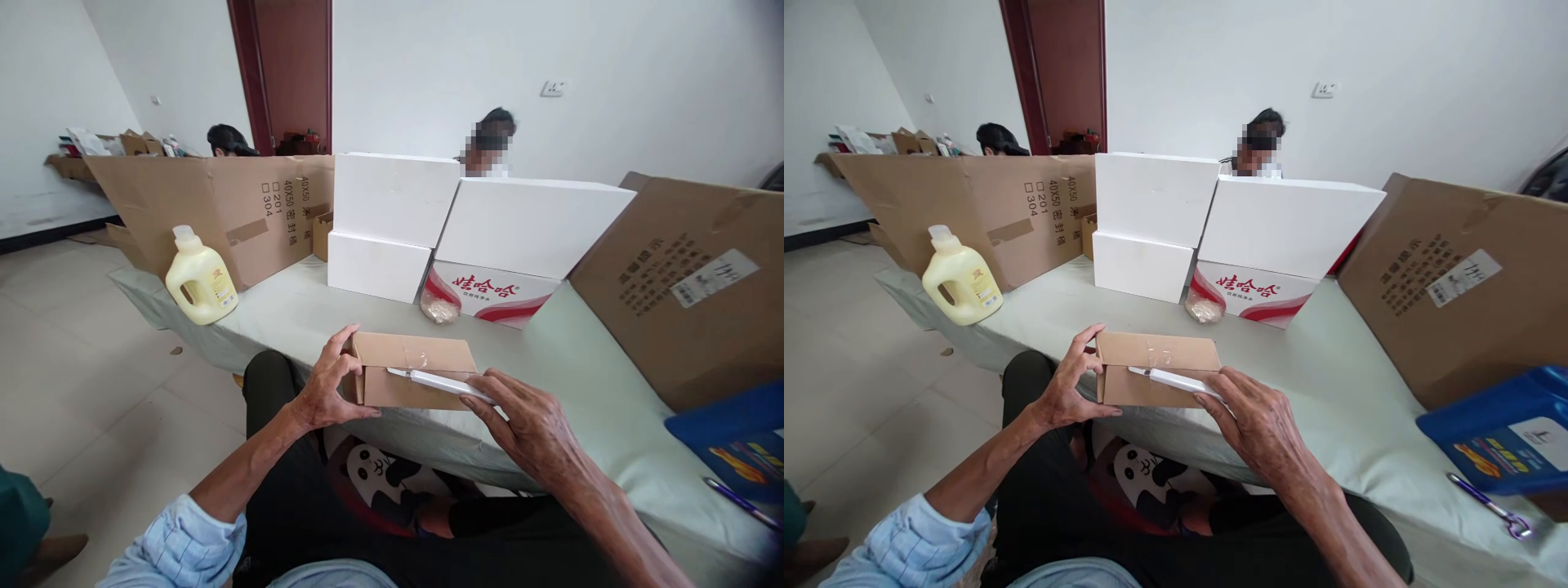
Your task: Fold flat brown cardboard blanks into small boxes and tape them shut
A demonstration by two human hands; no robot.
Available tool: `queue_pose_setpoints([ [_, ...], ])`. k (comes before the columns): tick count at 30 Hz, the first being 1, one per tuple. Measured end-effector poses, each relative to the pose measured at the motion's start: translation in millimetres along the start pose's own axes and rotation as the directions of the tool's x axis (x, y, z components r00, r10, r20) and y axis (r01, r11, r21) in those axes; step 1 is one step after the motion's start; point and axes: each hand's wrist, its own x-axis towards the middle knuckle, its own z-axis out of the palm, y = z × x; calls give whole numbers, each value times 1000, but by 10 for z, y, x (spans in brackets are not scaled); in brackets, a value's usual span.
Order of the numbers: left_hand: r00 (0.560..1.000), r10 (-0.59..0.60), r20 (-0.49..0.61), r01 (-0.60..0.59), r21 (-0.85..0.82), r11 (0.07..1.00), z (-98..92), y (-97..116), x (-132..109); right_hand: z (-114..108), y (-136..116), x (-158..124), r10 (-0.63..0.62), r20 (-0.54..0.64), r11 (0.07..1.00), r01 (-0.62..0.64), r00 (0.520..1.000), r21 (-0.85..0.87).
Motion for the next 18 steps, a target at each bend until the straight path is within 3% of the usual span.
queue_pose_setpoints([
  [13,1000,16,-6,-16,21,1000,17,12,9,-270,-28,165,18,72,996,-12,997,-88],
  [18,1000,6,-30,-6,25,1000,11,8,-9,-459,121,150,113,174,977,-77,978,-201],
])
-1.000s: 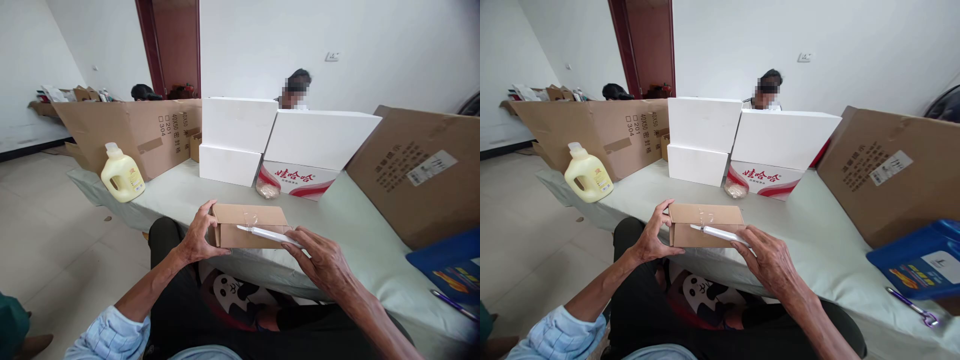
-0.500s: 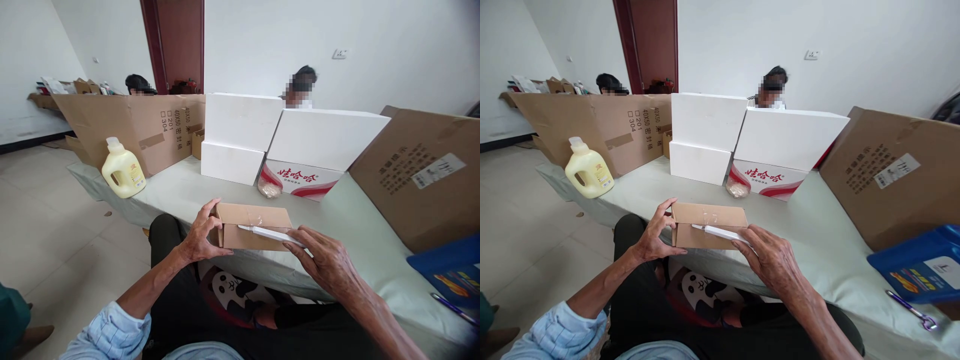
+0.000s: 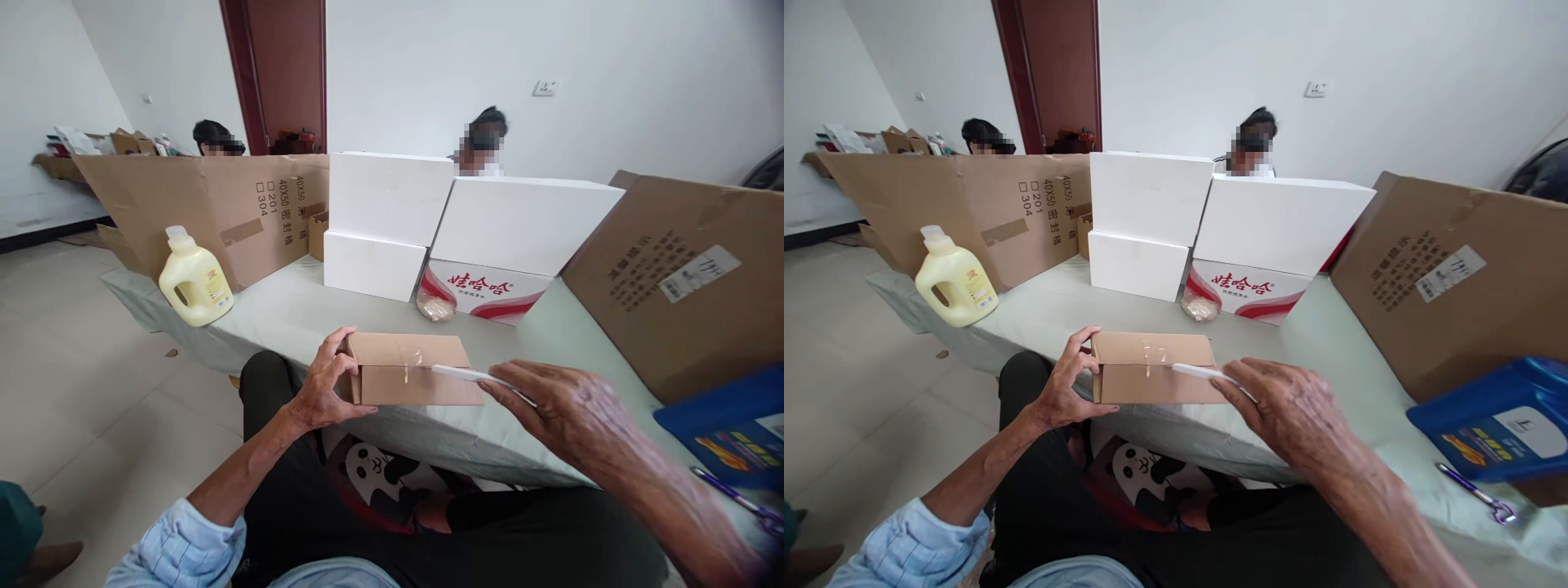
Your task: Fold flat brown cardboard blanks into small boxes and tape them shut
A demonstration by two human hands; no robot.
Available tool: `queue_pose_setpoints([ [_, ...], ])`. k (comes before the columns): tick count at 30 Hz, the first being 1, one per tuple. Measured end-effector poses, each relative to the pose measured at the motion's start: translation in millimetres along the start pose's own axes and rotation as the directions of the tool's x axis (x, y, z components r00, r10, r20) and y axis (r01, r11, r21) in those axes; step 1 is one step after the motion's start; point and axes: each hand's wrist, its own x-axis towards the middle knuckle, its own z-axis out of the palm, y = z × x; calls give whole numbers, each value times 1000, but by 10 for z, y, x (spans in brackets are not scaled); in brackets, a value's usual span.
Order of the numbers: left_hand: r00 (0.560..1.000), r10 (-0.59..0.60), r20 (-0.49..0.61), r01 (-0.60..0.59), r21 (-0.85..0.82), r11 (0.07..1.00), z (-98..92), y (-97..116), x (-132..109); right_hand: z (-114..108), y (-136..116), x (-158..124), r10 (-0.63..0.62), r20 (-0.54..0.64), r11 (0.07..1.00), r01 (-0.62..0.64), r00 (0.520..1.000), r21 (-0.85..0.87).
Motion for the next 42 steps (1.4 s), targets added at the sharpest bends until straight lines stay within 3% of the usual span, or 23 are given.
queue_pose_setpoints([
  [2,1000,-10,1,10,2,1000,-10,-6,-19,-65,131,-67,50,20,999,-50,999,6],
  [5,1000,-23,9,23,1,1000,-30,-21,-54,-122,339,-233,157,43,969,-162,987,184],
  [8,999,-36,10,36,1,999,-48,-36,-85,45,552,-491,365,-44,878,-329,930,348],
  [10,999,-42,11,42,-3,999,-57,-39,-100,353,690,-721,492,-116,833,-427,863,353],
  [15,1000,-16,18,16,-10,1000,-75,-36,-117,1407,959,-1344,510,-298,860,-488,807,152],
  [17,999,-17,28,17,1,1000,-86,-42,-119,1680,1018,-1486,476,-338,876,-472,812,98],
  [19,999,-31,41,31,13,999,-97,-50,-122,1784,1018,-1493,459,-371,886,-448,808,120],
  [21,997,-43,58,42,22,999,-108,-57,-124,1733,933,-1355,499,-354,866,-438,791,242],
  [23,996,-51,76,49,28,998,-119,-55,-122,1573,759,-1102,544,-245,802,-412,803,432],
  [25,994,-56,92,53,29,998,-130,-44,-115,1365,526,-801,486,-124,734,-326,865,596],
  [27,993,-53,103,51,25,998,-144,-31,-103,1171,288,-523,371,-92,725,-227,924,650],
  [32,992,-41,120,38,24,999,-183,-29,-82,938,-60,-153,187,-180,872,-79,966,483],
  [36,989,-60,134,58,22,998,-196,-70,-92,873,-105,-66,64,-211,943,10,975,333],
  [42,985,-81,154,82,-2,997,-212,-125,-91,727,-138,60,20,-186,973,24,982,231],
])
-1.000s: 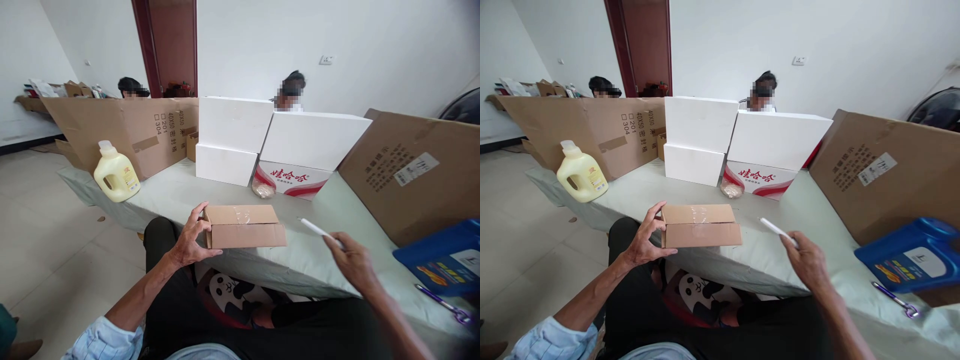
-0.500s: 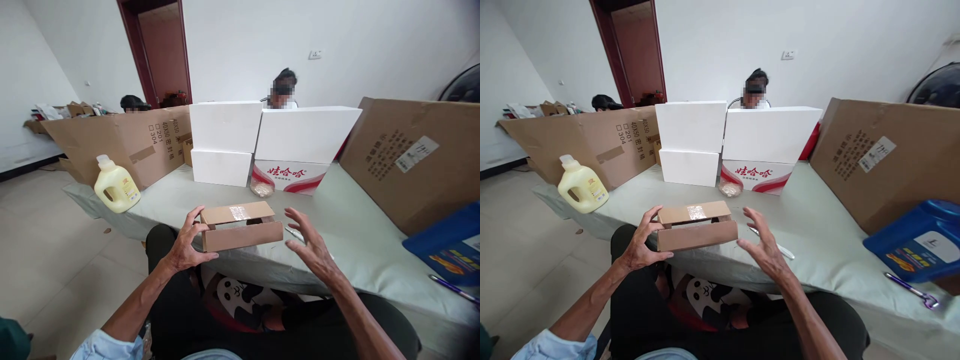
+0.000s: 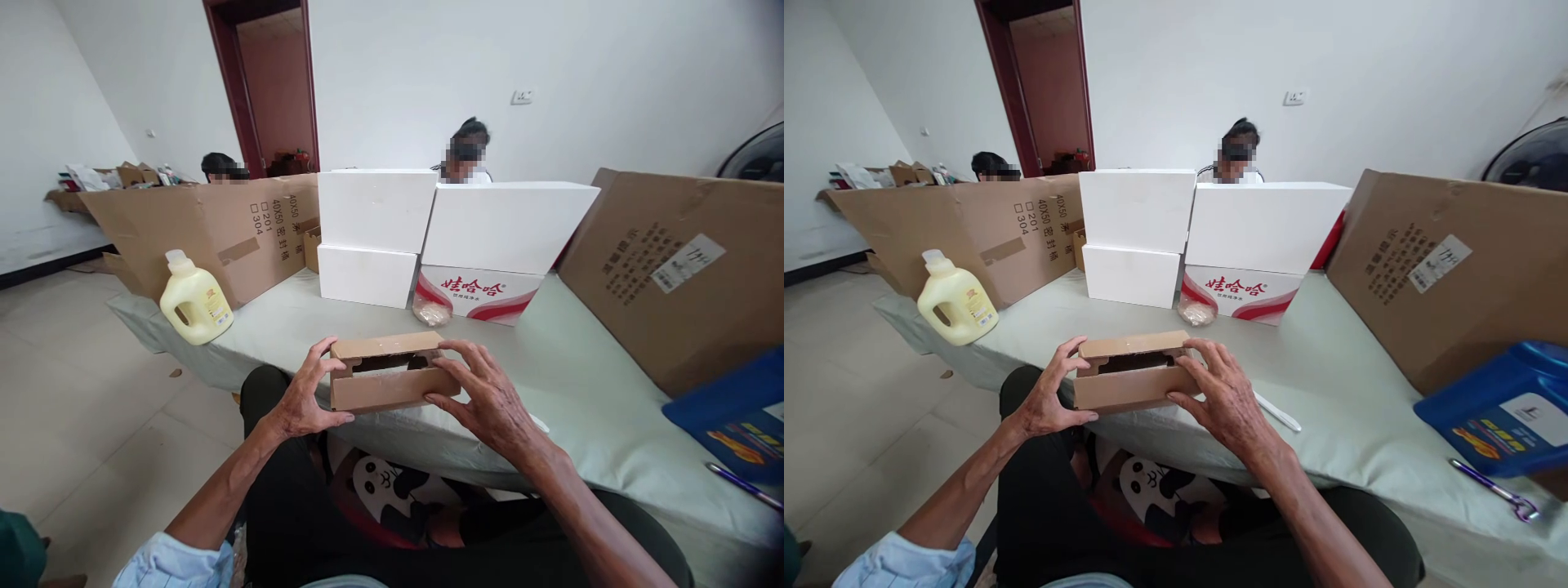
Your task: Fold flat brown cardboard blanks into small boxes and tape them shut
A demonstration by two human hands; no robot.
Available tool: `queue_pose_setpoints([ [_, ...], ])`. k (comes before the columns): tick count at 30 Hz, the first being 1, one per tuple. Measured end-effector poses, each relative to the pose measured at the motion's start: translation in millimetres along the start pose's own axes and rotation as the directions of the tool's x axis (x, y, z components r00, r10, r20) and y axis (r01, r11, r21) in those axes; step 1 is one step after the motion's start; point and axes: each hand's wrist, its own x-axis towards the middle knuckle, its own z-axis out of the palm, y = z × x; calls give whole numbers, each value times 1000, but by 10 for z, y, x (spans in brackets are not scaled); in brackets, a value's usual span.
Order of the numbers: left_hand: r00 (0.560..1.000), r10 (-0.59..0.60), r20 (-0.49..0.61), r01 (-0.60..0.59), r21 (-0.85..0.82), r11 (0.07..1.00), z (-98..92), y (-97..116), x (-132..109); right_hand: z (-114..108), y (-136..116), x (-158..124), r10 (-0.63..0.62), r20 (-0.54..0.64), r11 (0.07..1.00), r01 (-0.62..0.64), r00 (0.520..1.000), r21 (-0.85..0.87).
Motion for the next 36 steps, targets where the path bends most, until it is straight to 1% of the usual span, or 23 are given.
queue_pose_setpoints([
  [4,1000,-15,15,15,-19,1000,-47,-45,16,-24,-41,52,-31,-19,999,31,999,-26],
  [10,996,-49,80,55,-79,995,-156,-75,77,-23,-125,51,-69,-60,997,68,996,-22],
  [16,993,-83,81,95,-155,983,-210,-83,168,-22,-199,6,-125,-90,992,123,988,-32],
  [19,989,-109,97,125,-175,977,-215,-125,182,-33,-202,-28,-130,-78,991,128,988,-40],
  [22,979,-151,139,177,-205,963,-234,-147,195,-47,-191,-51,-128,-55,991,126,990,-38],
  [26,975,-149,163,188,-261,947,-276,-121,262,-68,-179,-41,-141,-15,990,141,990,-23],
  [28,974,-151,168,185,-215,959,-291,-96,323,-83,-184,-14,-153,16,988,153,988,-19],
  [30,971,-151,186,175,-123,977,-301,-69,398,-100,-193,25,-166,57,986,167,984,-9],
  [33,956,-141,256,144,7,989,-307,-18,526,-123,-203,94,-216,107,976,217,970,9],
  [36,926,-163,342,131,114,985,-312,69,653,-137,-202,157,-255,188,966,256,948,17],
])
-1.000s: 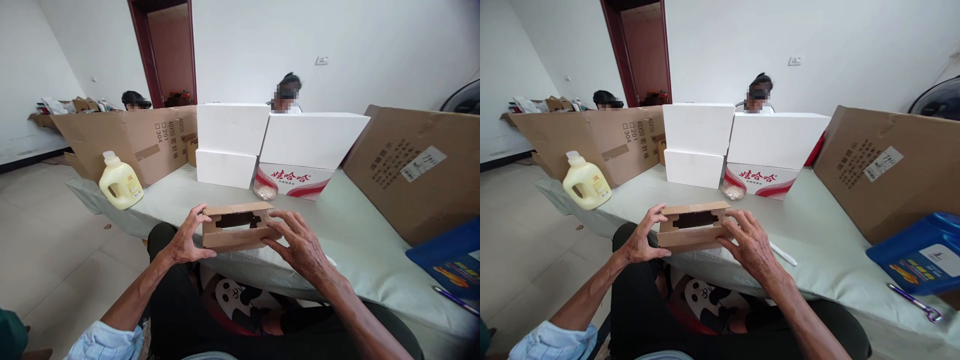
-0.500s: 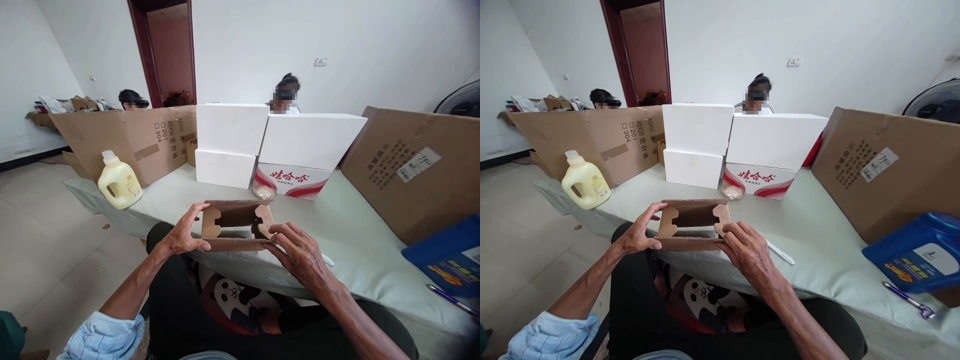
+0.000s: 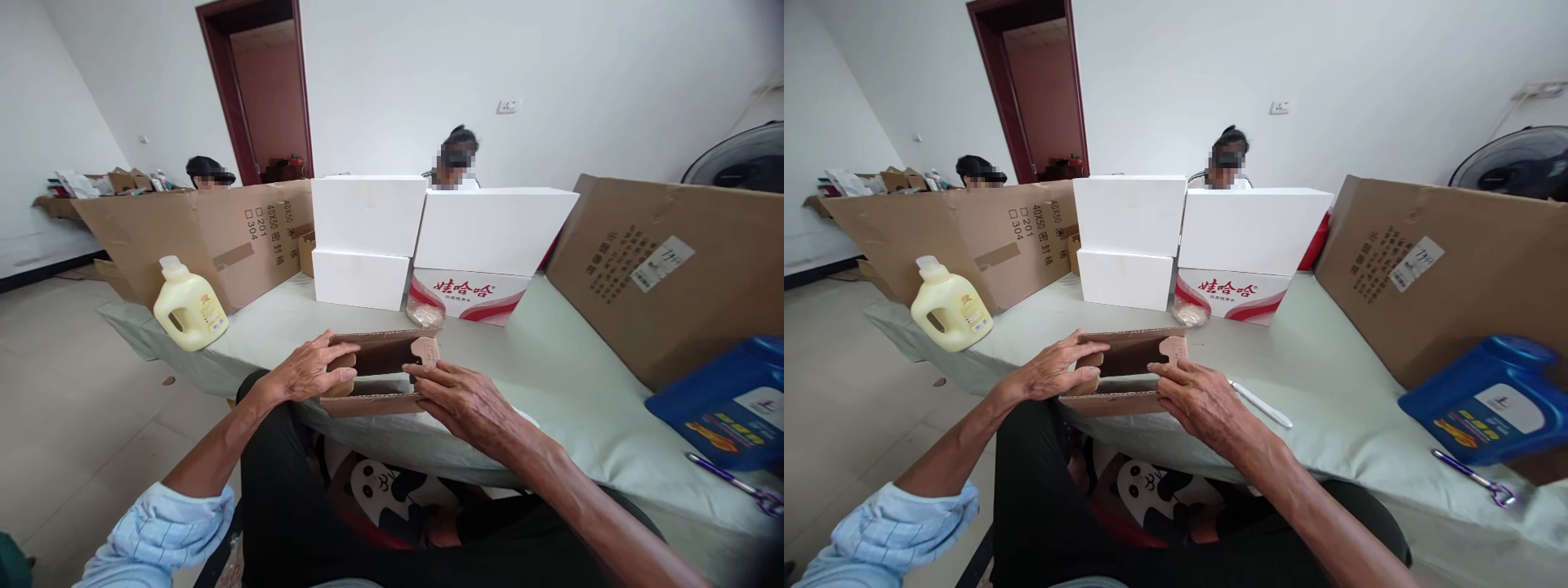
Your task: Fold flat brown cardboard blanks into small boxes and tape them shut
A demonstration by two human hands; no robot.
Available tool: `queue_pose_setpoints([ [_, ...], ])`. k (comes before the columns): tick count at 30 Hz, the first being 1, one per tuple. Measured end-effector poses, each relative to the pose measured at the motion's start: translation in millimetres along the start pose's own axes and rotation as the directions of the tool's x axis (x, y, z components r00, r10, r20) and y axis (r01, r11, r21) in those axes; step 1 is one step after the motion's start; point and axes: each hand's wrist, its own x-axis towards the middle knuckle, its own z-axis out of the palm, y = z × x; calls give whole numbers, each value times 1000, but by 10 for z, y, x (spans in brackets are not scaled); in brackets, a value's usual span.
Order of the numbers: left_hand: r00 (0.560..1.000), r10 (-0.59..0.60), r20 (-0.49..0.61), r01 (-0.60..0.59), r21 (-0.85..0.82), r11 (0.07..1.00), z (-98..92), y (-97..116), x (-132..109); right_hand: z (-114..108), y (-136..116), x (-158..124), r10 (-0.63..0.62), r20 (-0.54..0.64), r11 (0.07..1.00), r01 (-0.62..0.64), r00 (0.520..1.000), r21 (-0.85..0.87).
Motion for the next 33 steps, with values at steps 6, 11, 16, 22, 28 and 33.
queue_pose_setpoints([
  [6,993,-24,119,31,-60,998,-175,102,79,-31,7,22,49,49,998,-47,998,-38],
  [11,990,57,132,6,-434,901,-303,-227,51,41,87,-144,151,-143,987,-156,978,-28],
  [16,997,19,69,23,-561,828,-185,-396,-3,212,236,-279,264,-301,964,-254,916,72],
  [22,986,-105,-130,31,-473,880,114,-362,-49,365,388,-336,348,-444,937,-313,825,152],
  [28,886,-240,-397,19,-485,874,356,-493,36,637,457,-411,560,-483,824,-391,673,410],
  [33,757,-331,-563,43,-463,885,532,-538,143,831,411,-392,743,-428,651,-407,515,640],
])
